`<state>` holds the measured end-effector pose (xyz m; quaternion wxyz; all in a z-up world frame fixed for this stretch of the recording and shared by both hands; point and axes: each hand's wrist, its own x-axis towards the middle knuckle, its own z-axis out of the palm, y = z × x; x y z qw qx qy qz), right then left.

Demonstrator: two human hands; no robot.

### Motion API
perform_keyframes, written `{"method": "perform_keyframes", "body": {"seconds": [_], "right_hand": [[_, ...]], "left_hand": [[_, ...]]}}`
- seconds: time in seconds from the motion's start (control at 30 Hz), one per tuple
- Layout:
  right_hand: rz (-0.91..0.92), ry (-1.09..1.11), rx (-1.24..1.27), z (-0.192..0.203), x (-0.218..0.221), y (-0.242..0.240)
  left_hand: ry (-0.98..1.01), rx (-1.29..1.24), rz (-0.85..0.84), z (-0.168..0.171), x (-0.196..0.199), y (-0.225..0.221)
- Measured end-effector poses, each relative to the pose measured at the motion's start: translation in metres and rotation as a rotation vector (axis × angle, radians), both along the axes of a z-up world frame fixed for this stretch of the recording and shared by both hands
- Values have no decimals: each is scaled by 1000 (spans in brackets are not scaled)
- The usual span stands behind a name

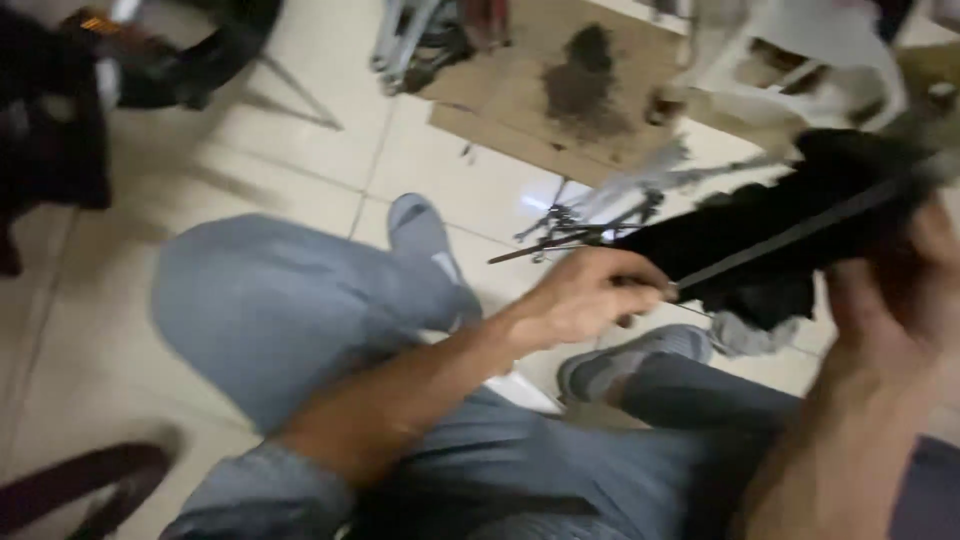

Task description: Cleaning bicycle spokes and a crankset using a cloth and a wire brush on the floor of a repair area.

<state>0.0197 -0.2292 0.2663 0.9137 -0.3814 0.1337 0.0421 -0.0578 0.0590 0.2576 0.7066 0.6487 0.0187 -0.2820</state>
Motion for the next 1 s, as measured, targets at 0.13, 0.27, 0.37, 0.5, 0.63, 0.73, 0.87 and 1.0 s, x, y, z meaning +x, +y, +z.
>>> {"method": "perform_keyframes", "body": {"seconds": [0.13, 0.27, 0.37, 0.5, 0.63, 0.73, 0.87, 1.0], "right_hand": [[43, 58, 12, -2, 2, 41], [70, 77, 34, -8, 3, 60], [52, 77, 30, -5, 5, 57], [-14, 62, 3, 10, 6, 33], [-236, 226, -44, -23, 18, -2], [-156, 184, -169, -16, -9, 46], [-65, 51, -372, 1, -41, 115], [-184, 78, -319, -10, -52, 133]], "left_hand": [[-36, -54, -56, 1, -4, -4], [52, -116, -70, 7, -6, 1], [-74, -16, -176, 2, -7, 1], [-27, -21, -206, 6, -13, 3], [-234, 170, -140, -16, -17, -9], [-235, 194, -21, -11, -21, -17], [-434, 274, 111, -24, -20, -30], [-365, 366, 105, -26, -15, -27]]}}
